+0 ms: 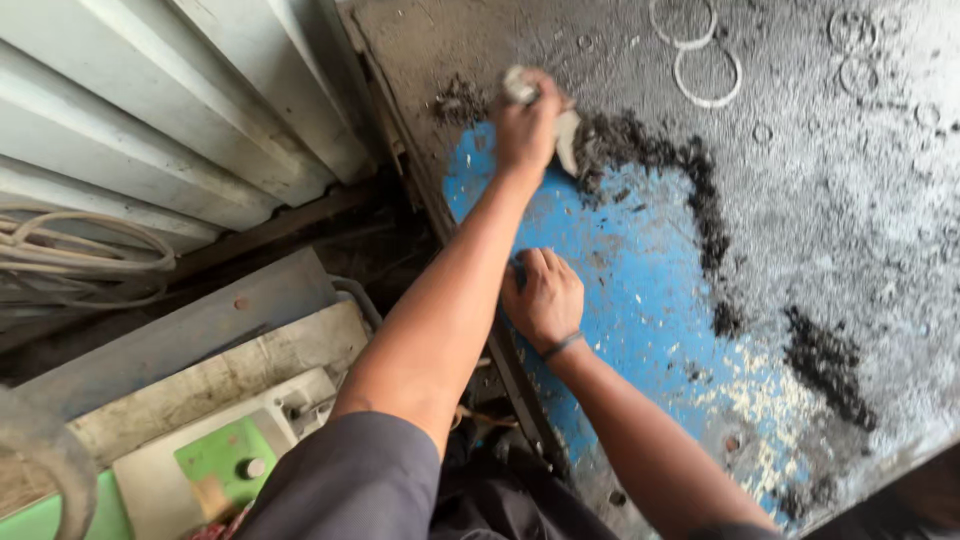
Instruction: The person uses a metal scraper to remove a thick, dark, tar-like substance from a blue painted metal surface. The person systematically scrapes the material off the surface, revealing the blue paint underneath. A second person is visible in the background working on a different section of the same surface.
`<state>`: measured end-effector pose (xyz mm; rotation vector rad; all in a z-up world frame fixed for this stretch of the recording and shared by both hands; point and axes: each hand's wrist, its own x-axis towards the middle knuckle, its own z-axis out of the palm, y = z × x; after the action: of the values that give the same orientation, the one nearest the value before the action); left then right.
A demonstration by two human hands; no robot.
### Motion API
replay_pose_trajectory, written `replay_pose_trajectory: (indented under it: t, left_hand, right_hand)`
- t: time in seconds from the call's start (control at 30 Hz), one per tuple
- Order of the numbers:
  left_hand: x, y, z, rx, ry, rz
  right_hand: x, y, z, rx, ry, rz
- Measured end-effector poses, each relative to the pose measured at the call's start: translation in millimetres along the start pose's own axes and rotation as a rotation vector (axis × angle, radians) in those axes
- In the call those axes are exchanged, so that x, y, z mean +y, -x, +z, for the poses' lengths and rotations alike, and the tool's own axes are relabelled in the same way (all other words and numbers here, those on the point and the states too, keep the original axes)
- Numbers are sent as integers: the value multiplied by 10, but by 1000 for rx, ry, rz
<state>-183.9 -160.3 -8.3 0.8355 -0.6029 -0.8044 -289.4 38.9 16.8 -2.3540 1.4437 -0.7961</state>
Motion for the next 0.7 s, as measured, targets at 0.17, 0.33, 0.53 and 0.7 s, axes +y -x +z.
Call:
replay_pose_trajectory:
  t: [0.17, 0.33, 0.53, 0.7]
  left_hand:
    - [26, 354, 769, -92, -267, 24]
    - [841, -95, 96, -11, 116, -5]
    - [2034, -791, -1847, 104, 209, 58]
    - [1533, -1096, -2266, 137, 316, -68]
  right_hand:
    - [239, 136, 41, 49, -245, -50]
    - [49, 54, -16, 52, -91, -28]
    - [-132, -62, -153, 49, -71, 7]
    - [-147, -70, -162, 28, -57, 20]
